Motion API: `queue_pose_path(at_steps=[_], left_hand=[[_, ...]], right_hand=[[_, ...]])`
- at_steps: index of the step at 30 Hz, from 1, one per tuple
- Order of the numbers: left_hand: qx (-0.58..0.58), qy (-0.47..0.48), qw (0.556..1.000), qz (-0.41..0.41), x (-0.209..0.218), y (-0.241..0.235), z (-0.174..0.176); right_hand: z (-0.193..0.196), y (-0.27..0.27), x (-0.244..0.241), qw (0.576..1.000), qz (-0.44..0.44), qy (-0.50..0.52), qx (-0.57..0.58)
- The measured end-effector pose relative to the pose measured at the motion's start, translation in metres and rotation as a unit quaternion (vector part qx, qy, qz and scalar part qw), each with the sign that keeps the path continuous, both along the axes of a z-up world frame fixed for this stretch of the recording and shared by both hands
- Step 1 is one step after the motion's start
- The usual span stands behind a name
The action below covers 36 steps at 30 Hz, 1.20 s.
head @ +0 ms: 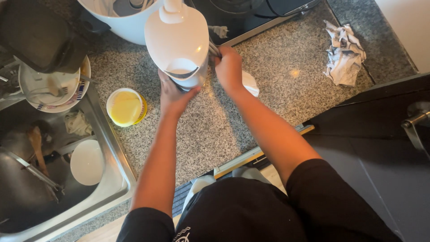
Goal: Cleaning a kitchen counter with a cloth and washing a spatula in the sink.
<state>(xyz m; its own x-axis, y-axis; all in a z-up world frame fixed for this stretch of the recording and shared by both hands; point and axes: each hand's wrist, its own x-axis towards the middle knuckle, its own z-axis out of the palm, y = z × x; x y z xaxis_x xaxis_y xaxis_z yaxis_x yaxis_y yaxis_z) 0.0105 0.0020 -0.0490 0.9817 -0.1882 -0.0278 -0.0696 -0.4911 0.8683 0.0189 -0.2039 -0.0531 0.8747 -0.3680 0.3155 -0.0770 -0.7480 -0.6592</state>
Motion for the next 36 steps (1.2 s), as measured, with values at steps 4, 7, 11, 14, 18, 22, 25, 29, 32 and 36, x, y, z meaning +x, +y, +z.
queue_pose_path(at_steps=[4, 7, 11, 14, 18, 22, 25, 29, 32, 36], left_hand=[[0.083, 0.009, 0.995, 0.049, -0.018, 0.0, -0.013], [0.123, 0.008, 0.99, 0.069, -0.021, 0.001, -0.023], [0.187, 0.023, 0.978, 0.09, -0.024, -0.003, -0.02], [0.127, -0.019, 0.988, 0.08, -0.032, 0.0, -0.017], [0.054, -0.06, 0.993, 0.088, -0.03, -0.006, -0.011], [0.078, -0.064, 0.991, 0.087, -0.026, 0.003, -0.045], [0.119, -0.034, 0.988, 0.093, -0.028, -0.008, -0.009], [0.093, -0.012, 0.991, 0.093, -0.034, -0.018, 0.027], [0.086, -0.065, 0.991, 0.085, -0.035, -0.013, 0.016], [0.097, -0.041, 0.99, 0.09, -0.036, -0.017, 0.024]], right_hand=[[0.004, 0.011, -0.009, 0.999, 0.033, -0.041, 0.011], [0.006, 0.01, -0.01, 0.996, 0.058, -0.06, -0.041], [-0.002, 0.003, -0.007, 0.994, 0.078, -0.053, -0.06], [0.004, 0.002, -0.008, 0.996, 0.073, -0.057, 0.018], [-0.007, 0.004, -0.002, 0.986, 0.038, -0.035, 0.161], [-0.007, 0.007, -0.001, 0.994, 0.076, -0.017, 0.073], [0.022, 0.002, -0.007, 0.995, 0.102, 0.009, 0.008], [0.065, 0.003, -0.018, 0.988, 0.112, 0.054, 0.091], [0.032, -0.001, -0.008, 0.979, 0.029, -0.074, 0.187], [0.022, -0.018, -0.005, 0.972, 0.022, -0.083, 0.22]])
